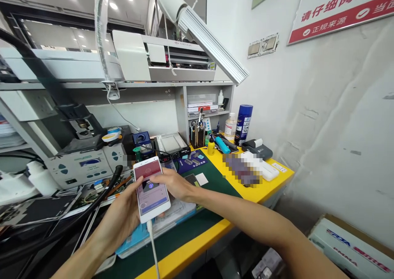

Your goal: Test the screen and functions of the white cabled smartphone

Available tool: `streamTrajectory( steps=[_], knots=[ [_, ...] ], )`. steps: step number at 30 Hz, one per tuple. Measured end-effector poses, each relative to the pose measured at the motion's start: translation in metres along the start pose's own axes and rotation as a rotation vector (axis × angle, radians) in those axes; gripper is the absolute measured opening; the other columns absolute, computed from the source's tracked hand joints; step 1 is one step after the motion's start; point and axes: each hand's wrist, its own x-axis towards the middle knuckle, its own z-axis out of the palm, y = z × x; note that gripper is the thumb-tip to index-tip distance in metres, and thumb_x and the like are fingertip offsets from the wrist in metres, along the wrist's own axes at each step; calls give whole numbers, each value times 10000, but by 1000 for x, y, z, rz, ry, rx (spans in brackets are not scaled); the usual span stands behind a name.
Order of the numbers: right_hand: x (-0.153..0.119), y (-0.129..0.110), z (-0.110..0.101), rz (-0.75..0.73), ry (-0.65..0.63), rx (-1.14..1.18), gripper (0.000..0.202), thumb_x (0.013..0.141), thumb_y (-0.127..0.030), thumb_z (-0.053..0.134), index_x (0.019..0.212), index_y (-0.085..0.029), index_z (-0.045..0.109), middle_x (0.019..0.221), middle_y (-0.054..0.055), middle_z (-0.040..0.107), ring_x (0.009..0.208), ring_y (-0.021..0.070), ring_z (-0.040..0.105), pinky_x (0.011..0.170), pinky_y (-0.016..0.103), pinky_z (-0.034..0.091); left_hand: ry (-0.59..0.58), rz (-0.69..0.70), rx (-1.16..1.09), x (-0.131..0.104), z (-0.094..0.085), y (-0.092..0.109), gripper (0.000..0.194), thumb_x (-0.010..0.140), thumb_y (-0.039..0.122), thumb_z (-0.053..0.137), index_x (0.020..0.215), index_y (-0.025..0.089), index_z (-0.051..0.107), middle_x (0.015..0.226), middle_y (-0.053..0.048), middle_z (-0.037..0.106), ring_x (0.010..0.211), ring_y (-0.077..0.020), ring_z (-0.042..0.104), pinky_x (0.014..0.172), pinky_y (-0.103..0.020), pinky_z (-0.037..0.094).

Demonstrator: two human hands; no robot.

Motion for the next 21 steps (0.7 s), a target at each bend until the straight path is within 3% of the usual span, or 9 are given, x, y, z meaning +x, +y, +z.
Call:
streamTrajectory(
  steps=[6, 21],
  knots=[
    [2, 4, 0, -59, 40, -7, 266, 824, -384, 615, 987, -182, 665, 840, 22, 643, 760, 177, 589, 685, 281, 442, 19, -14, -2, -2, -3, 0, 467, 970, 239, 521, 1432, 201, 462, 1093, -108, 709, 881, -262, 727, 696, -388, 641],
    [1, 6, 0, -22, 23, 12, 284, 835, -398, 606, 1022, -188, 645, 797, 14, 648, 670, 168, 596, 632, 282, 445, -98, -16, -87, 1, -3, -3, 448, 979, 280, 498, 1409, 154, 486, 1090, -135, 708, 887, -277, 714, 678, -406, 629]
  ],
)
